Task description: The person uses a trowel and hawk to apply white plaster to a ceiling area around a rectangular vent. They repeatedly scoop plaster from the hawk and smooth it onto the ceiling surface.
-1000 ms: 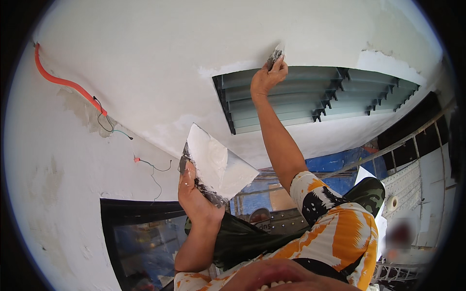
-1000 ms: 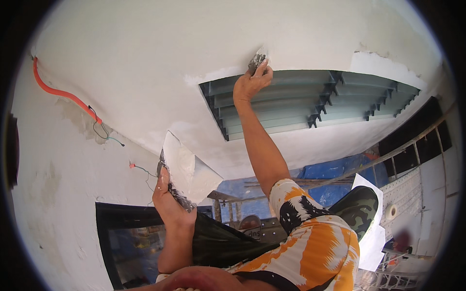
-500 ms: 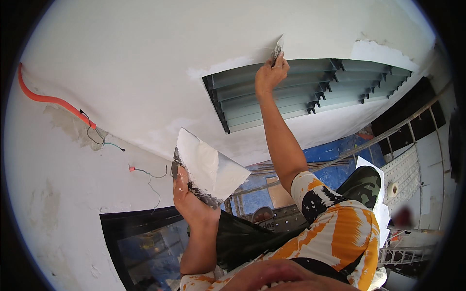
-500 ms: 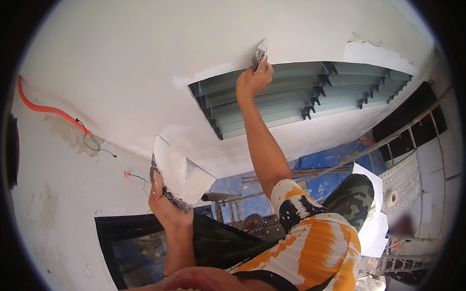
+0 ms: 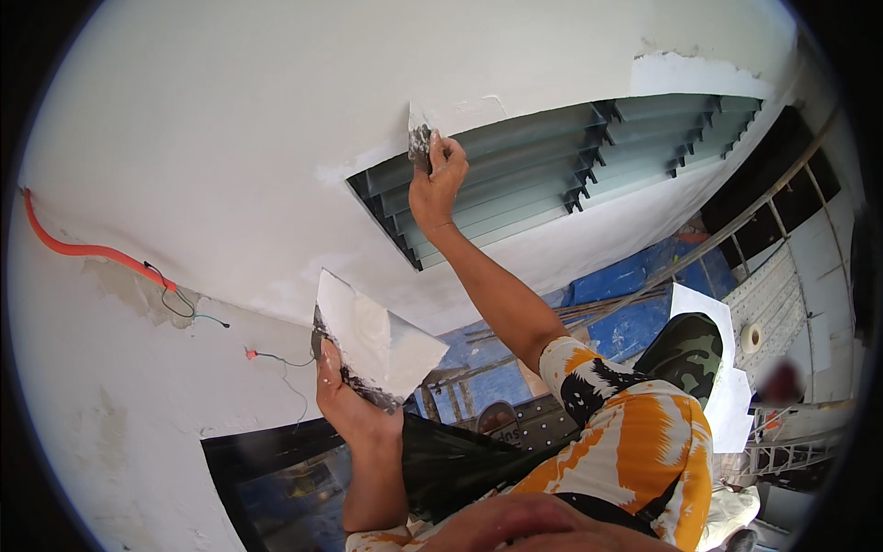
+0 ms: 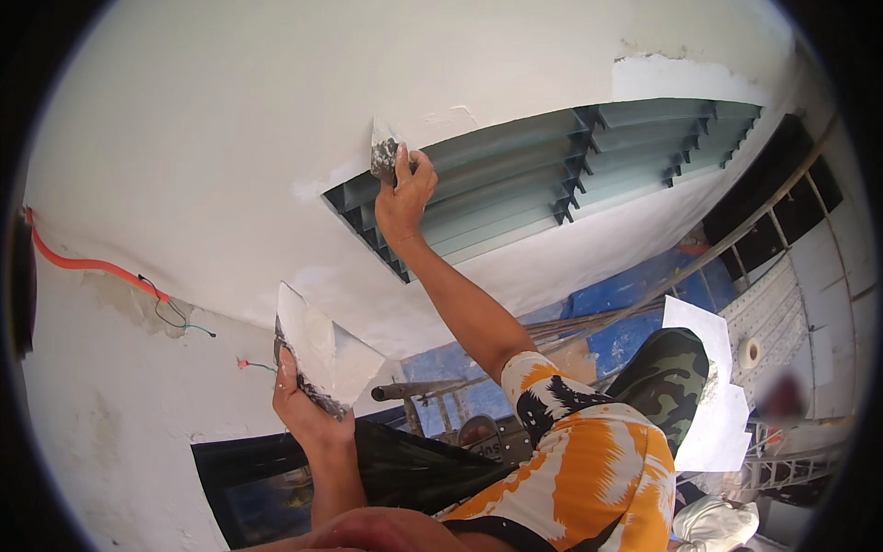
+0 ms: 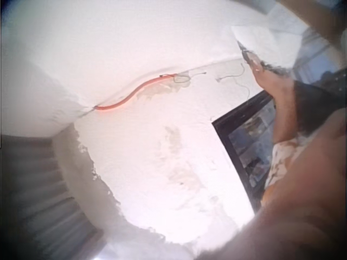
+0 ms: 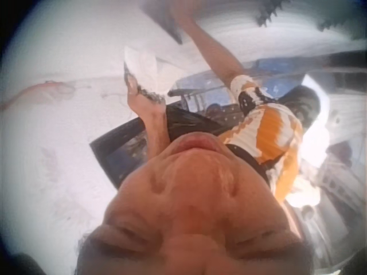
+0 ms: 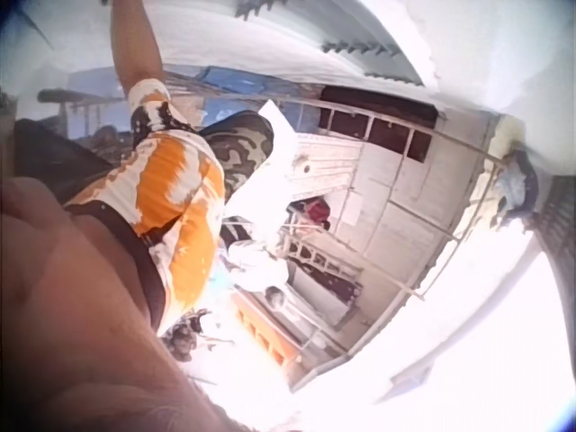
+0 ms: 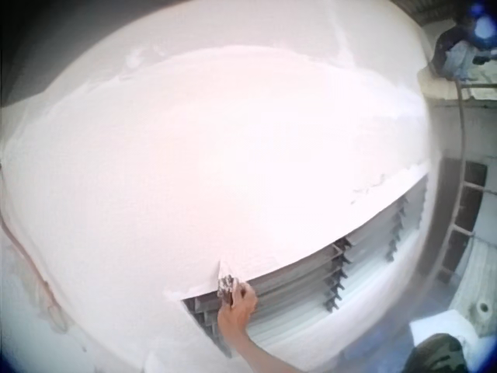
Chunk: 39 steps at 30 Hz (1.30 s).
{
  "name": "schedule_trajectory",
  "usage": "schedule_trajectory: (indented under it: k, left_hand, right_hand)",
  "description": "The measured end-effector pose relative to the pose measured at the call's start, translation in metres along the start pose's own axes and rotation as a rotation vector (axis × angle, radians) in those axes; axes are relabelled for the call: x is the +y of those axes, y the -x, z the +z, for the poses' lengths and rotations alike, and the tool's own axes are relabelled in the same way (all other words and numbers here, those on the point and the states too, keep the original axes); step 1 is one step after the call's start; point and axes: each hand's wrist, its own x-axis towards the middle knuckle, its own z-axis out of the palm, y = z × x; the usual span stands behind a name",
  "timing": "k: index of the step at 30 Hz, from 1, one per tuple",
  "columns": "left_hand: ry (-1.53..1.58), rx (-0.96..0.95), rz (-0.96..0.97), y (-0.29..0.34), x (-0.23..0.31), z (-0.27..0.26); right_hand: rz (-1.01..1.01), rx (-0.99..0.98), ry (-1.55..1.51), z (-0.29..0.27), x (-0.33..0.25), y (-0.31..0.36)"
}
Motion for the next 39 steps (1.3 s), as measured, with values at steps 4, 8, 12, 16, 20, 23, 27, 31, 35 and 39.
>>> schedule_trajectory:
  k: [4, 8, 12, 16, 20, 23, 27, 31, 35, 39]
  left_hand:
    - [-0.012, -0.009, 0.003, 0.004, 0.003, -0.003]
    - [0.033, -0.07, -0.012, 0.008, 0.007, -0.01]
    - [0.033, -0.056, 0.034, 0.008, 0.007, -0.011]
    - [0.056, 0.053, 0.092, 0.01, 0.014, -0.015]
    - [0.044, 0.093, 0.192, 0.011, 0.021, -0.024]
    - [0.026, 0.09, 0.212, 0.008, 0.02, -0.028]
    - [0.052, 0.078, 0.17, 0.003, 0.019, -0.029]
    - [0.117, 0.023, 0.078, 0.001, 0.016, -0.025]
    - [0.11, 0.016, 0.044, 0.004, 0.012, -0.018]
    - [0.213, -0.097, 0.074, 0.01, 0.011, -0.015]
  right_hand:
    - [0.275, 0.14, -0.063, -0.027, 0.022, -0.044]
    - [0.45, 0.043, -0.095, -0.013, 0.02, -0.06]
    - [0.226, 0.128, -0.091, 0.065, -0.044, 0.021]
    - [0.242, 0.03, -0.123, 0.111, -0.113, 0.087]
    - [0.212, -0.254, -0.122, 0.116, -0.159, 0.135]
    - [0.07, -0.255, -0.377, 0.091, -0.154, 0.149]
    - [0.855, -0.195, -1.138, 0.007, -0.093, 0.114]
    - [1.375, -0.462, -1.16, -0.045, -0.03, 0.071]
    - [1.372, -0.68, -1.166, -0.012, -0.011, 0.066]
    - [1.334, -0.594, -1.314, 0.011, 0.018, 0.046]
